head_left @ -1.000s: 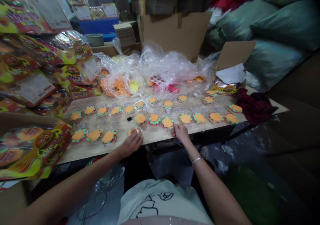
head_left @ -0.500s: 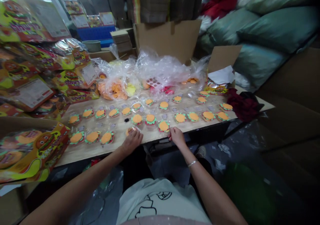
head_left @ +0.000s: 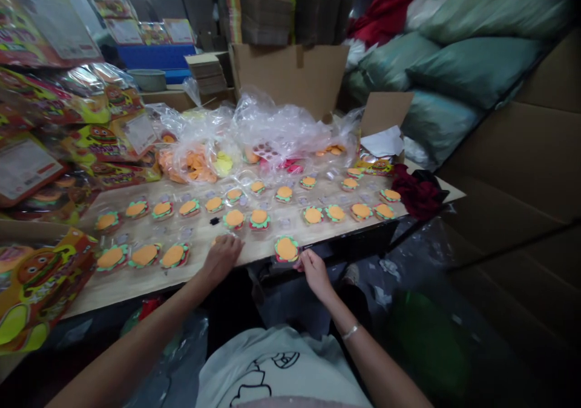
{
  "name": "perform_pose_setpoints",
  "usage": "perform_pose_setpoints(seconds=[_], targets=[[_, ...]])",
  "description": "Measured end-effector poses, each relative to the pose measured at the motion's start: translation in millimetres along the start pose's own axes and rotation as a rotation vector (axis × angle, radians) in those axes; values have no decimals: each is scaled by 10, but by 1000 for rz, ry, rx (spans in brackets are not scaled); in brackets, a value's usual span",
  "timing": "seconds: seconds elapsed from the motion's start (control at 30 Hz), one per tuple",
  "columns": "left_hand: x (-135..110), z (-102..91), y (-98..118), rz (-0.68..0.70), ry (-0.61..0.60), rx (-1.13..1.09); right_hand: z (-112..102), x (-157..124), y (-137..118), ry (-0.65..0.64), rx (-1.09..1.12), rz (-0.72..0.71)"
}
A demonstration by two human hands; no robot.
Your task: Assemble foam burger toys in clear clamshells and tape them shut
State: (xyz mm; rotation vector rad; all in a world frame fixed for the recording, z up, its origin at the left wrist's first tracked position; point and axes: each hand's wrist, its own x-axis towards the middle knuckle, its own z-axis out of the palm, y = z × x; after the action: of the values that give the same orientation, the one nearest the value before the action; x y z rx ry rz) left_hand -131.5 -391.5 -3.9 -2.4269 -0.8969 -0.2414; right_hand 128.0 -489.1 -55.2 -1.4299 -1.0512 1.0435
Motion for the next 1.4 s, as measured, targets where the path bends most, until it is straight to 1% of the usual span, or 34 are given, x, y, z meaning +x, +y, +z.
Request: perform_pose_setpoints(seconds=[0.07,0.1,0.13,0.17,0.2,0.23,0.27,0.3,0.33,0.37,0.43,0.5,0.57,0.6,0.63,0.67,0.7,0.77,0.83,0.9,0.93,1.0,1.07,1.1,1.13,1.17,1.23,1.27,1.3,1.33,1.4], targets=[[-34,-109,96,-153,65,-83,-33,-116,-98,-31,31,-33],[-52,-178,183,-264,121,-197,-36,-179,-149,-52,45,-44],[-64,-252,293,-395,180,-368,-29,-243,-197,-72,56,-52],[-68,-328,421,-523,228,-600,-12,-307,-240,-92,66,-60],[-59,-402,557,-635,224,-875,12,-368,-276,-111,73,-68],[-38,-469,691,-716,165,-1167,39,-424,-303,-132,74,-77],[-7,-527,811,-782,55,-1457,63,-469,-322,-150,66,-83],[29,-576,910,-874,-40,-1700,80,-501,-333,-177,50,-85],[64,-617,982,-971,-102,-1893,85,-517,-340,-216,28,-81],[93,-651,1028,-1071,-134,-2036,78,-513,-345,-257,6,-72],[118,-711,1066,-1234,-131,-2199,35,-445,-359,-290,0,-28],[96,-765,1082,-1306,-167,-2283,-14,-325,-391,-233,93,65],[34,-807,1126,-1343,-266,-2349,-36,-207,-433,-169,255,207],[-10,-821,1163,-1352,-324,-2379,-32,-169,-452,-169,329,267],[-61,-831,1206,-1356,-379,-2401,-19,-154,-467,-188,381,299],[-116,-836,1250,-1356,-429,-2415,-1,-166,-477,-210,409,299],[-175,-839,1289,-1353,-475,-2431,19,-205,-483,-229,413,271],[-290,-846,1340,-1338,-555,-2505,46,-352,-489,-251,366,168],[-386,-859,1345,-1318,-599,-2620,36,-552,-503,-271,284,56],[-454,-877,1321,-1276,-635,-2748,-13,-750,-537,-321,187,-75],[-480,-884,1309,-1256,-637,-2793,-44,-835,-560,-370,144,-147],[-521,-893,1301,-1216,-635,-2854,-100,-971,-609,-530,81,-276],[-558,-898,1317,-1220,-589,-2811,-128,-1059,-635,-680,35,-349],[-577,-901,1331,-1233,-560,-2755,-129,-1087,-633,-698,10,-353],[-597,-905,1344,-1235,-542,-2698,-123,-1105,-619,-652,-17,-334],[-617,-911,1353,-1226,-531,-2647,-112,-1115,-592,-553,-43,-292],[-657,-922,1355,-1179,-513,-2575,-85,-1117,-514,-338,-58,-145],[-675,-927,1349,-1146,-507,-2549,-73,-1114,-469,-280,-31,-52],[-692,-929,1341,-1112,-496,-2524,-65,-1110,-427,-273,19,37],[-705,-931,1334,-1081,-474,-2503,-62,-1107,-390,-306,84,112],[-725,-930,1327,-1025,-423,-2493,-67,-1104,-345,-388,217,199]])
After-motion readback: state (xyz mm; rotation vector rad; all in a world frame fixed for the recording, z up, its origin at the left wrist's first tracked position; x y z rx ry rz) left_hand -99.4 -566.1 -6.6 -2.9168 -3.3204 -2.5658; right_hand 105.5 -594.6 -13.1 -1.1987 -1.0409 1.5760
